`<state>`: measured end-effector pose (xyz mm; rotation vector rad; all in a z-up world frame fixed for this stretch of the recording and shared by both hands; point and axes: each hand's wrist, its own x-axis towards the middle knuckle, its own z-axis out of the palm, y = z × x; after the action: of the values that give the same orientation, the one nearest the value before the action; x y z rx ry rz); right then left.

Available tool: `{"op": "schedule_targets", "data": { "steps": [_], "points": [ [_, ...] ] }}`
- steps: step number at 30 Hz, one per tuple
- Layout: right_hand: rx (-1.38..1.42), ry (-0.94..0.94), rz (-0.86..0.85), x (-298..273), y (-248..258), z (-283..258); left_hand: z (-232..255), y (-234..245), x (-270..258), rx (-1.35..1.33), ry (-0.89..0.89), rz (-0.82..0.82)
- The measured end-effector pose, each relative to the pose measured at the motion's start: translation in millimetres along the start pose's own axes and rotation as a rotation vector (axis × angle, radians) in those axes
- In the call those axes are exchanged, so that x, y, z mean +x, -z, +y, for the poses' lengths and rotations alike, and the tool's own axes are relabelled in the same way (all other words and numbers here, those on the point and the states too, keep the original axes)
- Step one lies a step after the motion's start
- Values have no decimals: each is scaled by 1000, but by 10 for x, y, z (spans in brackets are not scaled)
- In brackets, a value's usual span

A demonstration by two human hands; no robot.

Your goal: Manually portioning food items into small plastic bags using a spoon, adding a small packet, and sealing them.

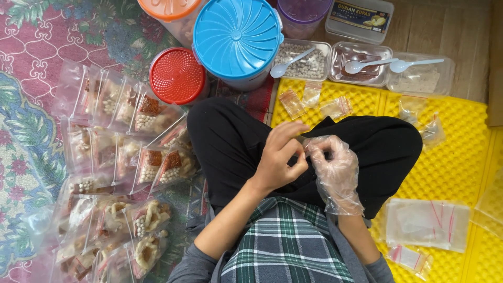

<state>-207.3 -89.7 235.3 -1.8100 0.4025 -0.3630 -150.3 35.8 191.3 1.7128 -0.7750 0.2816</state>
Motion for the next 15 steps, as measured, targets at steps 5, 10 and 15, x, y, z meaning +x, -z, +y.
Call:
{"op": "schedule_targets", "data": {
  "steps": [5, 10, 15],
  "points": [
    [257, 50, -35, -16, 20, 439, -181, 19, -106, -51, 15, -243],
    [380, 66, -102, 10, 91, 423, -208, 109, -16, -43, 89, -401],
    [445, 45, -100, -11, 87, 521, -226, 181, 91, 66, -11, -434]
  ]
}}
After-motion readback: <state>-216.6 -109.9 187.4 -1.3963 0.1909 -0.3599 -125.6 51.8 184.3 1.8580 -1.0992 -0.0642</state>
